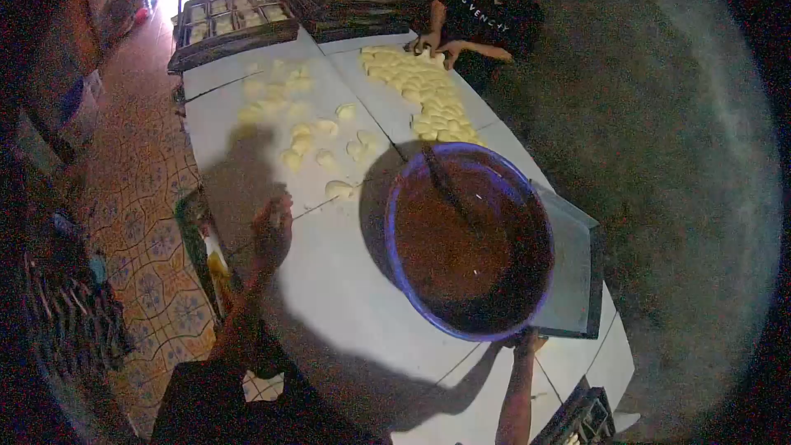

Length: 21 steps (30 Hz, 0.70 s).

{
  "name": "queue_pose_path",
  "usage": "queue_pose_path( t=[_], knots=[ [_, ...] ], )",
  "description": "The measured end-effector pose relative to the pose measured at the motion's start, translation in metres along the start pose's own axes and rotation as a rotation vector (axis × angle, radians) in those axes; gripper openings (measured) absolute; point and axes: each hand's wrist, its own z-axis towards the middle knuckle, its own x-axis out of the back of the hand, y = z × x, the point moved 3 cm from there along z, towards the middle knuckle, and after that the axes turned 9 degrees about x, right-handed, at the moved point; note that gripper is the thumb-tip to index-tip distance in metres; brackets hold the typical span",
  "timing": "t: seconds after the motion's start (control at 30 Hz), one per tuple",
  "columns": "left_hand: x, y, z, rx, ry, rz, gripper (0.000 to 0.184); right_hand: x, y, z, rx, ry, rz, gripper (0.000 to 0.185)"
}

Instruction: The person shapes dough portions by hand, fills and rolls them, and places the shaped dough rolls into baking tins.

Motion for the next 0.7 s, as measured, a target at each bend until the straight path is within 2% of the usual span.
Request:
queue_pose_path(
  t=[0.03,0.07,0.17,0.23,0.27,0.3,0.37,0.4,0.43,0.47,0.5,0.53,0.57,0.6,0.63,0.67,0.7],
  knots=[
    [0.003,0.003,0.009,0.0,-0.01,0.064,0.018,-0.001,0.002,0.016,-0.063,-0.008,0.049,0.05],
    [0.005,0.005,0.01,0.225,-0.072,-0.081,0.019,0.005,0.01,0.034,-0.132,-0.015,0.097,0.046],
    [0.002,-0.025,0.015,0.168,-0.099,0.107,0.021,0.034,0.035,0.091,-0.22,-0.136,0.045,0.037],
    [-0.01,-0.036,0.031,0.162,-0.092,0.117,0.027,0.03,0.009,0.104,-0.388,-0.269,-0.018,0.049],
    [-0.02,-0.034,0.046,0.147,-0.174,0.196,0.034,0.041,0.019,0.119,-0.035,-0.551,-0.17,0.044],
    [-0.031,-0.033,0.06,0.129,-0.26,0.273,0.042,0.051,0.018,0.127,0.062,-0.592,-0.537,0.047],
    [-0.064,-0.041,0.089,-0.008,-0.263,0.4,0.054,0.024,-0.017,0.103,-0.465,-0.207,-0.211,0.054],
    [-0.091,-0.062,0.1,0.006,-0.135,0.559,0.056,0.027,-0.02,0.095,-0.472,-0.197,-0.216,0.054],
    [-0.114,-0.08,0.108,0.019,-0.002,0.714,0.059,0.034,-0.018,0.091,-0.388,-0.108,-0.105,0.057],
    [-0.126,-0.084,0.118,0.02,-0.014,0.71,0.059,0.048,-0.013,0.088,-0.298,-0.019,0.002,0.059],
    [-0.134,-0.085,0.126,-0.022,0.089,0.81,0.056,0.077,-0.003,0.079,-0.117,0.177,-0.067,0.057],
    [-0.14,-0.084,0.131,-0.063,0.199,0.908,0.053,0.111,0.015,0.073,-0.037,0.328,-0.202,0.045],
    [-0.143,-0.089,0.133,-0.058,0.194,0.899,0.053,0.083,-0.029,0.019,-0.007,0.402,-0.284,0.042],
    [-0.143,-0.098,0.134,-0.011,0.085,0.847,0.048,0.047,-0.057,-0.048,0.426,0.303,-0.563,0.036],
    [-0.144,-0.102,0.135,0.035,-0.019,0.795,0.043,0.007,-0.081,-0.112,0.326,0.131,-0.392,0.03],
    [-0.146,-0.096,0.135,0.019,0.029,0.852,0.034,-0.041,-0.102,-0.169,0.211,0.003,-0.407,0.027],
    [-0.153,-0.116,0.134,0.017,0.025,0.855,0.034,-0.098,-0.12,-0.233,0.076,0.051,-0.233,0.019]
  ],
)
